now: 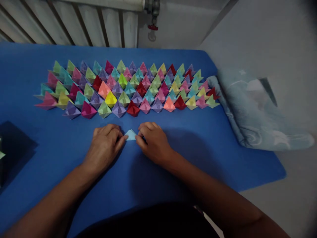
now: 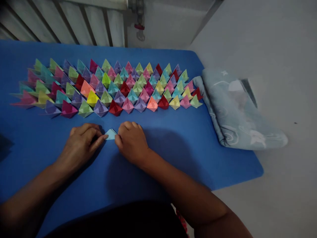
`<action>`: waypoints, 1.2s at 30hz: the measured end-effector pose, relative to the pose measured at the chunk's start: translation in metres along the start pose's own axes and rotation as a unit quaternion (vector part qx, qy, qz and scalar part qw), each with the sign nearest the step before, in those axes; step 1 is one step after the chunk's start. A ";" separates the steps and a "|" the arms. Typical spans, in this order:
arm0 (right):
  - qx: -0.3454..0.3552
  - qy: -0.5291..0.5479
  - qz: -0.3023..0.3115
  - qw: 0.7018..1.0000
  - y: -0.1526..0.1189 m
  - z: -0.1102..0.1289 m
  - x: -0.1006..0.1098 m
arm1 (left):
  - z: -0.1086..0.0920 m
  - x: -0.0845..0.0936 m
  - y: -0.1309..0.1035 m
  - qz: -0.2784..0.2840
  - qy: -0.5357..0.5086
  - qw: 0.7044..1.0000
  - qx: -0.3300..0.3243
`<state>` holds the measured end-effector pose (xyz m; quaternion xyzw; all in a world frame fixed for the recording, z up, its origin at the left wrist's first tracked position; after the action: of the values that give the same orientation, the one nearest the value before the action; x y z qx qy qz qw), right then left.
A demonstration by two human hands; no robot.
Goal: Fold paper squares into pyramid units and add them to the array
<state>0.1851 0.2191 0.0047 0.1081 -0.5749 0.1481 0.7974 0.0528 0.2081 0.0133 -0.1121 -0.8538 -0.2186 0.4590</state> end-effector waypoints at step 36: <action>0.132 -0.109 -0.051 0.984 -0.026 0.025 -0.006 | -0.050 -0.009 -0.031 -0.027 0.171 0.968 -0.180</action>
<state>0.1701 0.1858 0.0066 0.2567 -0.6274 0.1693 0.7154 0.0820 0.1576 0.0216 -0.1309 -0.7118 -0.3965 0.5648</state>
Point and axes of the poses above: each hand's wrist, its own y-axis towards the middle knuckle, its own x-axis out of the back of the hand, z = x × y, the point moved 8 cm from there along y, towards the middle knuckle, and after that the axes turned 10 degrees about -y, right-handed, at the moved point
